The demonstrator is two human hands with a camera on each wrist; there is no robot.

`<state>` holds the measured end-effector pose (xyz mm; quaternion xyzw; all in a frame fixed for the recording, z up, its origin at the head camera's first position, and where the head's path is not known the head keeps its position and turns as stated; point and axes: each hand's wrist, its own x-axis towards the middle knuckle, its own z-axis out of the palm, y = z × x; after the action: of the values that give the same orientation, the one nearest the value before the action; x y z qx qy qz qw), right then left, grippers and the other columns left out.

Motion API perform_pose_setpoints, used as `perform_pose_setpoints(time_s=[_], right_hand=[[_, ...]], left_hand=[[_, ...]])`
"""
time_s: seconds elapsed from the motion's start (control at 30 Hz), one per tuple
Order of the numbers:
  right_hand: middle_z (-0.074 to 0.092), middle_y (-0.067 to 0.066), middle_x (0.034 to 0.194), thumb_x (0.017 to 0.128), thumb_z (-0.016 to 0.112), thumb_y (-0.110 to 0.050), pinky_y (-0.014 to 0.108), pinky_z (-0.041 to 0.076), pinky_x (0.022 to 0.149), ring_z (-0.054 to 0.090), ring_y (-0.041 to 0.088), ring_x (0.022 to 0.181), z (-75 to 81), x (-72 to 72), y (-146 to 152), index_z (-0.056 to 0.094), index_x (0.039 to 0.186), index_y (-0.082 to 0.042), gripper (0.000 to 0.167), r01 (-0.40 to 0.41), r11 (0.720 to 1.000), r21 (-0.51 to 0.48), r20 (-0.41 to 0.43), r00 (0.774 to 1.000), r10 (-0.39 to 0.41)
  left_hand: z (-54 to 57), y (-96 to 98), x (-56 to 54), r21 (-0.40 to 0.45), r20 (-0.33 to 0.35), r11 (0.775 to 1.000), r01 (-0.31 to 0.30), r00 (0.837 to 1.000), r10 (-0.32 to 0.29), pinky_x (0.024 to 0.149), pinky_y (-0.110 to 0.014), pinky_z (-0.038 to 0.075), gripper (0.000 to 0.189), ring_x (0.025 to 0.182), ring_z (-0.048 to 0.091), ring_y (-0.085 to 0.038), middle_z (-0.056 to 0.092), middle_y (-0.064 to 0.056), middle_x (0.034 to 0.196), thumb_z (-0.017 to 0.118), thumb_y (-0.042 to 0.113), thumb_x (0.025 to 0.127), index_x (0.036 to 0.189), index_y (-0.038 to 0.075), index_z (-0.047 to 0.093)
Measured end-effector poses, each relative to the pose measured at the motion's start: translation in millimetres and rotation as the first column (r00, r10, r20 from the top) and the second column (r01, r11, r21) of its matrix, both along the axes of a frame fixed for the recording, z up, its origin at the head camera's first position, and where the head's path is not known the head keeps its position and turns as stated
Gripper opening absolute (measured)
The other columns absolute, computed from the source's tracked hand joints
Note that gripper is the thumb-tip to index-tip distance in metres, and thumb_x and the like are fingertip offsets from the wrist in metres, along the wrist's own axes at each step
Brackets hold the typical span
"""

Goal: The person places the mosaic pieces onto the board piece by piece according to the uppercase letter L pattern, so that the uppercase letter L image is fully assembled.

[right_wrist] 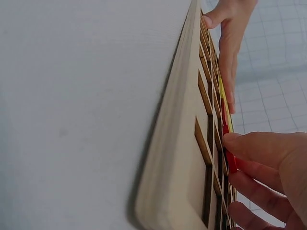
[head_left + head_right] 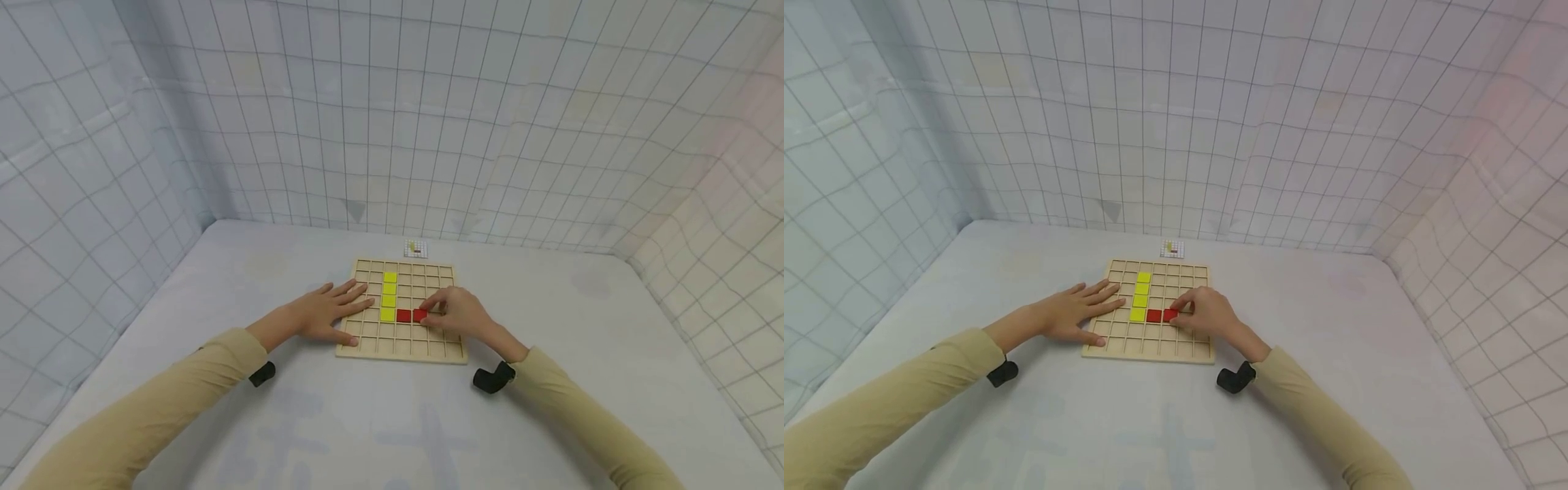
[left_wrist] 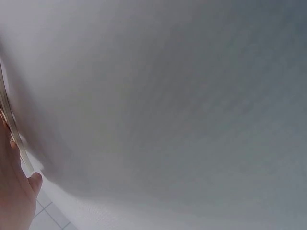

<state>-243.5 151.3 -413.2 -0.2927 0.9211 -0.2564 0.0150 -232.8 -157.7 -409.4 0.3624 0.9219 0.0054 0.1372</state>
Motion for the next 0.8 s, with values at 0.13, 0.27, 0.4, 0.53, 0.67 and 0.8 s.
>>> perform_pose_setpoints(time_s=[0.13,0.27,0.4,0.53,0.67,0.8], right_hand=[[0.074,-0.003,0.088,0.079,0.079,-0.024,0.019,0.042,0.059,0.054,0.007,0.069,1.2,-0.9,-0.7,0.077,0.096,-0.012,0.021,0.015,1.0,0.002,0.013,1.0,-0.015],[0.074,-0.003,0.09,0.079,0.08,-0.024,0.02,0.042,0.061,0.053,0.008,0.07,1.6,-2.7,-0.9,0.077,0.097,-0.014,0.021,0.013,1.0,0.013,0.02,1.0,-0.013],[0.074,-0.003,0.092,0.079,0.079,-0.024,0.021,0.043,0.064,0.054,0.008,0.073,2.5,-2.9,-0.9,0.077,0.098,-0.013,0.022,0.006,1.0,0.014,0.029,1.0,-0.007],[0.074,-0.001,0.095,0.08,0.079,-0.026,0.022,0.044,0.065,0.055,0.009,0.075,1.9,-2.2,-1.2,0.077,0.098,-0.013,0.022,0.007,1.0,0.015,0.038,0.999,-0.007],[0.075,-0.001,0.095,0.081,0.078,-0.025,0.022,0.045,0.066,0.056,0.009,0.076,3.1,-1.5,-3.0,0.077,0.097,-0.013,0.02,0.017,1.0,0.015,0.033,0.999,-0.017],[0.075,0.0,0.095,0.081,0.078,-0.024,0.025,0.047,0.068,0.059,0.011,0.079,4.4,-0.9,-3.4,0.077,0.097,-0.012,0.02,0.014,1.0,0.009,0.022,1.0,-0.014]], left_hand=[[0.1,-0.9,-2.6,-0.008,-0.003,1.0,0.0,1.0,0.0,0.116,-0.062,0.011,0.087,0.151,-0.001,-0.031,0.002,-0.005,0.164,0.044,0.073,0.087,0.156,0.028,0.014],[0.1,-1.4,-4.5,-0.011,-0.003,1.0,0.001,1.0,-0.001,0.116,-0.062,0.011,0.088,0.151,-0.001,-0.031,0.002,-0.005,0.164,0.043,0.073,0.087,0.156,0.028,0.014],[1.0,-0.9,-4.9,-0.012,0.0,1.0,-0.004,1.0,0.004,0.117,-0.062,0.01,0.088,0.151,-0.001,-0.031,0.002,-0.005,0.164,0.044,0.074,0.086,0.156,0.028,0.014],[0.9,-0.7,-4.9,-0.016,0.003,1.0,-0.001,1.0,0.001,0.117,-0.062,0.01,0.088,0.151,-0.002,-0.03,0.001,-0.005,0.164,0.043,0.074,0.086,0.156,0.029,0.013],[1.5,-0.4,-5.5,-0.016,0.0,1.0,-0.002,1.0,0.002,0.117,-0.062,0.011,0.088,0.151,-0.002,-0.03,0.0,-0.005,0.164,0.043,0.073,0.087,0.156,0.028,0.013],[1.8,-0.3,-6.1,-0.019,0.007,1.0,-0.009,1.0,0.009,0.117,-0.062,0.01,0.088,0.151,-0.004,-0.03,-0.001,-0.005,0.164,0.043,0.072,0.087,0.156,0.028,0.012]])
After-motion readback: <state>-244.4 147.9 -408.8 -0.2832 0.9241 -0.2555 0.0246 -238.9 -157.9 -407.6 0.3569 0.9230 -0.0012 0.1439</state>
